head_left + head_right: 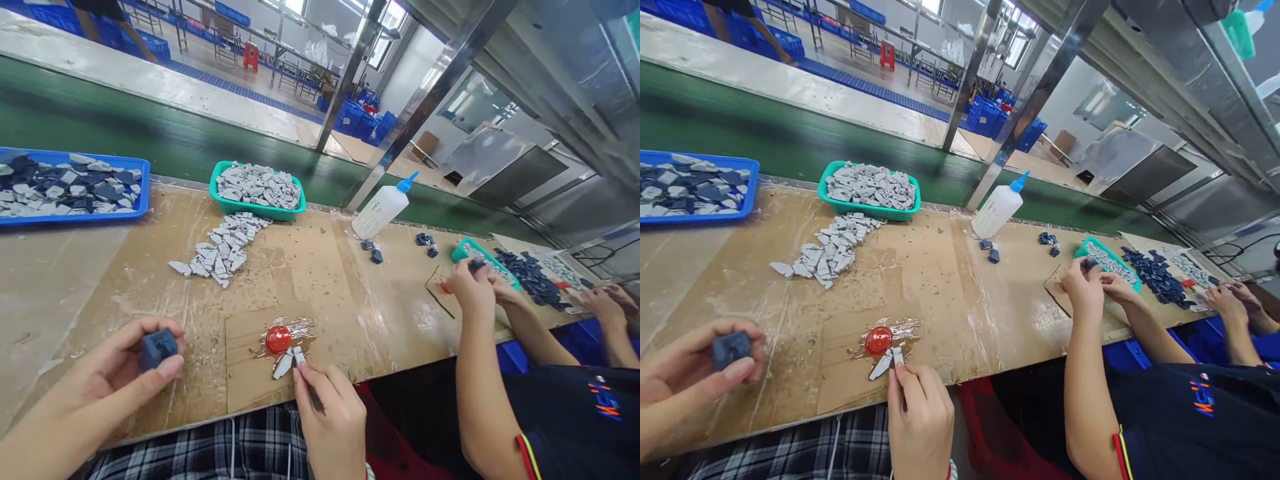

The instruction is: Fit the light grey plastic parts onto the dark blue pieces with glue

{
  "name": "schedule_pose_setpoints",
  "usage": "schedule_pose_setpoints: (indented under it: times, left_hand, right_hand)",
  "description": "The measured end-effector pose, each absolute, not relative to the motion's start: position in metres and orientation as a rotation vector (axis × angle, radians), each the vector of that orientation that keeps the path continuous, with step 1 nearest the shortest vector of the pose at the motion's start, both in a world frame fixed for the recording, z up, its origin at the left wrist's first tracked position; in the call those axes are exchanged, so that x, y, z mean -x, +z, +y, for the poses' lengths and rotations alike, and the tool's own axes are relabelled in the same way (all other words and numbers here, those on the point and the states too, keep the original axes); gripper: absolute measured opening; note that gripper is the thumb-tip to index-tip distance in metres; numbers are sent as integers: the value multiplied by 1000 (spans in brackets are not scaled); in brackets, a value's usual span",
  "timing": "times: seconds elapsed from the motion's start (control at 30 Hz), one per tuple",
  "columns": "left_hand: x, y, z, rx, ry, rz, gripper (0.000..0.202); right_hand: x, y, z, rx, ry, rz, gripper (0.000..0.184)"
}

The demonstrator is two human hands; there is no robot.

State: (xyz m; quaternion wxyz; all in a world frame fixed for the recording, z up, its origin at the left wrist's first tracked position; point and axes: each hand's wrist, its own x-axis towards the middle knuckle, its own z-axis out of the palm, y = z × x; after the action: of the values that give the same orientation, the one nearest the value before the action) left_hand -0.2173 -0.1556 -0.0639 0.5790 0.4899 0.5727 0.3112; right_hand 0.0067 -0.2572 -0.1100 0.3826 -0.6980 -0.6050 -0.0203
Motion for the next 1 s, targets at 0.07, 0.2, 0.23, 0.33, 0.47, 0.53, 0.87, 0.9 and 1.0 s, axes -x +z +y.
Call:
schedule_pose_setpoints:
  times: [0.07,0.2,0.23,0.33,0.47,0.53,0.87,0.9,1.0]
  left_hand:
    - [211,-67,-161,-1122,746,1248,37]
    - [199,-68,-170,-1100,638,1174,38]
    - [196,-68,-172,-1088,617,1177,40]
    - [186,-71,-176,-1026,551,1119,53]
    - [164,-71,-171,-1146,361,868,49]
    - [151,-68,-167,-1301,332,795,41]
    - [122,-53,-173,-1438,492,716,39]
    - [121,-51,-173,-1476,529,723,35]
    - [121,-49,-174,-1536,598,711,26]
  right_hand:
    - [-8,-109,-257,1784,-18,-1537,21]
    - [-14,-107,-257,1740,135,-1387,14]
    - [-17,-106,-257,1726,210,-1316,12]
    - [-26,-100,-254,1645,523,-1012,8]
    - [-33,-88,-245,1331,904,-566,13]
    - [-33,-81,-240,1185,1025,-465,15]
    - [-21,-61,-242,1201,428,-1163,31]
    - [-20,-61,-242,1188,391,-1201,32]
    - [-18,-59,-242,1165,323,-1263,31]
